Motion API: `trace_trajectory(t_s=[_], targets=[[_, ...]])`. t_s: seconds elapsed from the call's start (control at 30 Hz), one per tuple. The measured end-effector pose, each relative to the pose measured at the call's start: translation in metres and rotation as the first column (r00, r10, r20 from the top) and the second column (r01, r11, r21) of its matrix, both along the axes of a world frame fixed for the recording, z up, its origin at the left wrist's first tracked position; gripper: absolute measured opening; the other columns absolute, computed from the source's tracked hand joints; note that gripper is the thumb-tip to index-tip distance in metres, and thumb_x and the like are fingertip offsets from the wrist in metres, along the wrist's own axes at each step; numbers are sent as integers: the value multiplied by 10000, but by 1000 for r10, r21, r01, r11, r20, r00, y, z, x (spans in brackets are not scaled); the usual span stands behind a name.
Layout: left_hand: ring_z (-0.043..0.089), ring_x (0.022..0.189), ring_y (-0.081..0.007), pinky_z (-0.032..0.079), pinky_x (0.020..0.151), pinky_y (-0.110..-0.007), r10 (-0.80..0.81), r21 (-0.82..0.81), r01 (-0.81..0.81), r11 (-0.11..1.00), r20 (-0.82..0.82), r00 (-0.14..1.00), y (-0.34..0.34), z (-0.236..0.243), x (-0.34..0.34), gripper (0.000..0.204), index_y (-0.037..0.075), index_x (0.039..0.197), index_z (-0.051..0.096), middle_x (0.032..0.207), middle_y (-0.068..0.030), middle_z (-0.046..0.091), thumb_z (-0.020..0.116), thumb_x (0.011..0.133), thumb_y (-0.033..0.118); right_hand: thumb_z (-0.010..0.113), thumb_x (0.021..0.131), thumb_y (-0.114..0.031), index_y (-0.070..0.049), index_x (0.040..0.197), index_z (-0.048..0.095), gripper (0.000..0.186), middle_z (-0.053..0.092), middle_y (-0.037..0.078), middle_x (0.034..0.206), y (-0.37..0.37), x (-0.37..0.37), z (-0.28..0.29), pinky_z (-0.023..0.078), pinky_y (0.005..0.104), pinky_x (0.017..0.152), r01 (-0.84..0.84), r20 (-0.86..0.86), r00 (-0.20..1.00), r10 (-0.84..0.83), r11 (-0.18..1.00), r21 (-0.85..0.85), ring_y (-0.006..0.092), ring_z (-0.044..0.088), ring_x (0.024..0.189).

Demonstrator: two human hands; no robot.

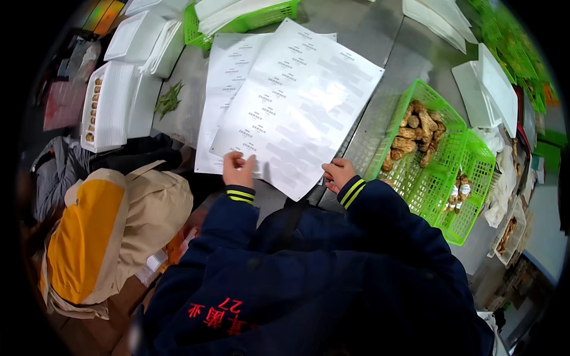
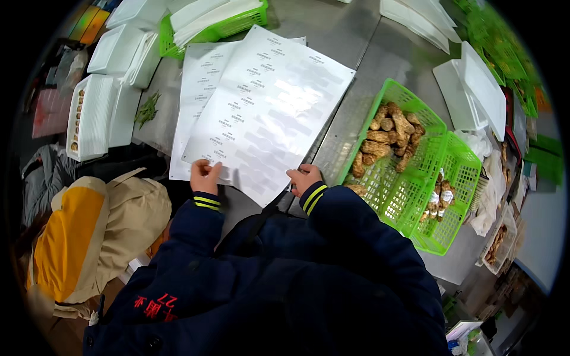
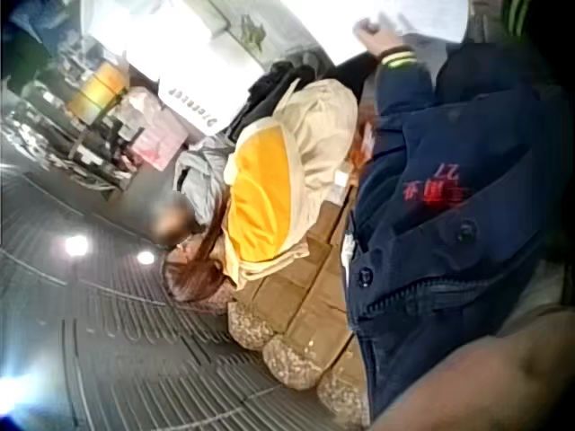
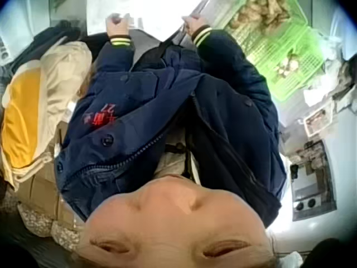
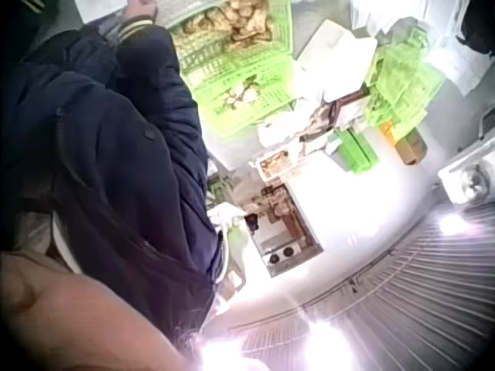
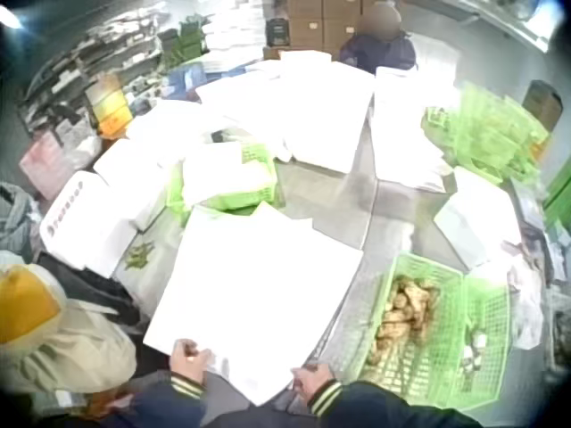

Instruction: The person repeatedly picks mushrooms from a green basket, wraps a small paper label around each stem, and places them into a second basket. The person occasionally moves printed sheets on the table to access the workspace.

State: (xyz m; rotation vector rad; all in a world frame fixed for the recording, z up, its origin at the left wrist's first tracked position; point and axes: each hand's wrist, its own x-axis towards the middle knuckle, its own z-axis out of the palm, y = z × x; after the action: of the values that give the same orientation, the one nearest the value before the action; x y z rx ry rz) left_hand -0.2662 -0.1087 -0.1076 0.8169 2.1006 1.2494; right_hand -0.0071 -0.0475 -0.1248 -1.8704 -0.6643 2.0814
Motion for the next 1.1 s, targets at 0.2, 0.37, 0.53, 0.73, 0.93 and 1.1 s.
trace_trajectory(t_s=[0.2,0.37,0.53,0.73,0.93,1.1], targets=[[530,659,-131,449,573,-275,146,-96,-169,981,-214,966,-5,-9,-98,405,-9,1045,526,783,-77,570,694,730,183,591,784,-110,38,1163,414,444,535,105,755,16,-13,2,425,253,427,142,0,990,-142,990,5,144,512,572],[512,514,-92,400,457,-211,111,-231,-13,973,416,903,11,4,-92,136,2,884,587,641,-36,582,555,802,106,575,770,-81,22,1197,388,477,555,128,908,50,-18,2,460,272,546,252,21,960,-279,894,371,171,552,707],[565,749,-142,471,647,-250,28,-129,137,982,818,574,10,29,-56,96,8,879,552,808,-68,580,531,801,58,588,763,-63,18,1011,543,265,603,86,840,48,-46,57,462,254,680,-193,162,981,107,605,773,136,562,732],[573,698,-119,484,639,-224,-132,116,66,991,783,608,14,58,-11,61,7,855,517,789,-62,578,530,799,-15,623,771,-103,-4,939,609,195,606,112,829,17,-94,113,485,272,638,-348,186,922,341,511,786,187,606,728],[526,694,-63,424,642,-186,-298,286,155,946,570,766,19,74,5,159,9,861,502,818,-51,587,574,758,-90,668,723,-71,-5,914,621,207,596,102,820,23,-107,124,468,258,588,-376,326,894,307,118,919,182,588,685],[513,776,-61,434,670,-180,-325,350,159,923,491,808,25,93,16,221,-1,955,470,886,-42,508,564,772,-81,671,715,-65,-5,900,626,199,602,108,817,24,-104,128,473,261,581,-391,349,895,279,109,914,193,588,672]])
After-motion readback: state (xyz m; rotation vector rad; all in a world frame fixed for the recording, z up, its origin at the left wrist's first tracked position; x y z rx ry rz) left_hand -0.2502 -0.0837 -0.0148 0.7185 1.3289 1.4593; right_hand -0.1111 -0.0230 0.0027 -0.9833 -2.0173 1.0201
